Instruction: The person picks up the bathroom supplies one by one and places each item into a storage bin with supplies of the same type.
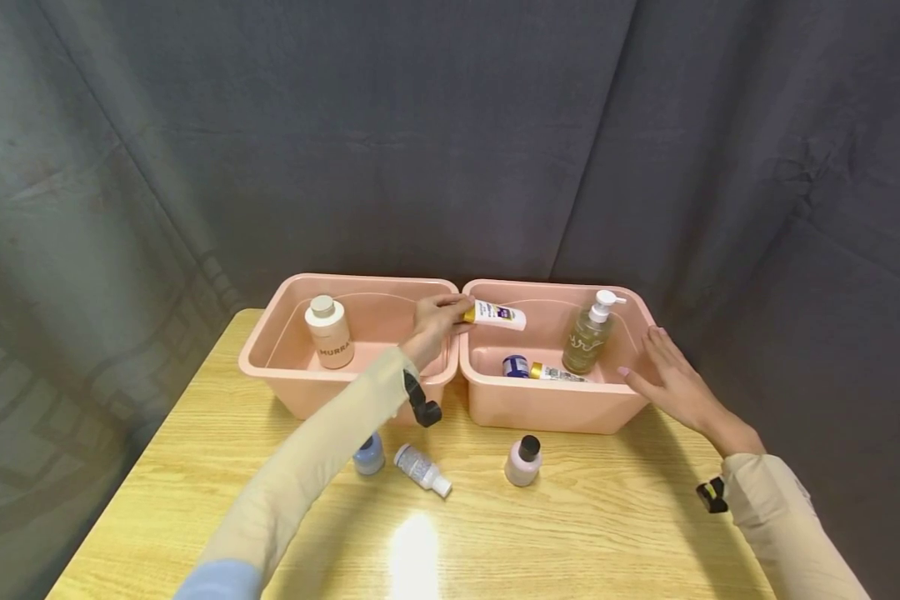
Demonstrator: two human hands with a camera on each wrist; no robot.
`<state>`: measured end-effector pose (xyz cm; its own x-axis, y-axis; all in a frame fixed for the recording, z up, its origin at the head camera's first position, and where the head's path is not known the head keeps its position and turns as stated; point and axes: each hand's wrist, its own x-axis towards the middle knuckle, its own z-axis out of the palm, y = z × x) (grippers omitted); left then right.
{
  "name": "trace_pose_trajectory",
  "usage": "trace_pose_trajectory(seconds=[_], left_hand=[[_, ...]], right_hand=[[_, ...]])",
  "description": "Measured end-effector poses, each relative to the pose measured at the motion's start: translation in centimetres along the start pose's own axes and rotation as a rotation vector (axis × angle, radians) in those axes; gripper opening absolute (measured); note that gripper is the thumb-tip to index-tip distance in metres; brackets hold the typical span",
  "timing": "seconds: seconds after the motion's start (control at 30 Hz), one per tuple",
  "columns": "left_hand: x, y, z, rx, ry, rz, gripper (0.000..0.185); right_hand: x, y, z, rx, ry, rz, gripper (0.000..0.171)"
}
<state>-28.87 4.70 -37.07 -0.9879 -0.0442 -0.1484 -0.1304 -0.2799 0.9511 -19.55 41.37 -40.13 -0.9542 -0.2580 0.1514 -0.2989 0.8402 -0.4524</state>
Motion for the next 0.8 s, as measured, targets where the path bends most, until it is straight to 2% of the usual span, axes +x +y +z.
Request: trace_pose_trajectory(seconds=[0.37,0.8], left_hand=[[0.9,-0.1,0.2,-0.036,0.023,0.016,0.024],[1.5,0.3,0.7,-0.027,0.066,-0.019,0.023]], right_hand=[[0.0,0.0,0.0,-0.001,-0.001,0.006,0.080],[0.0,0.1,0.0,-0.003,-0.001,0.002,0.080]])
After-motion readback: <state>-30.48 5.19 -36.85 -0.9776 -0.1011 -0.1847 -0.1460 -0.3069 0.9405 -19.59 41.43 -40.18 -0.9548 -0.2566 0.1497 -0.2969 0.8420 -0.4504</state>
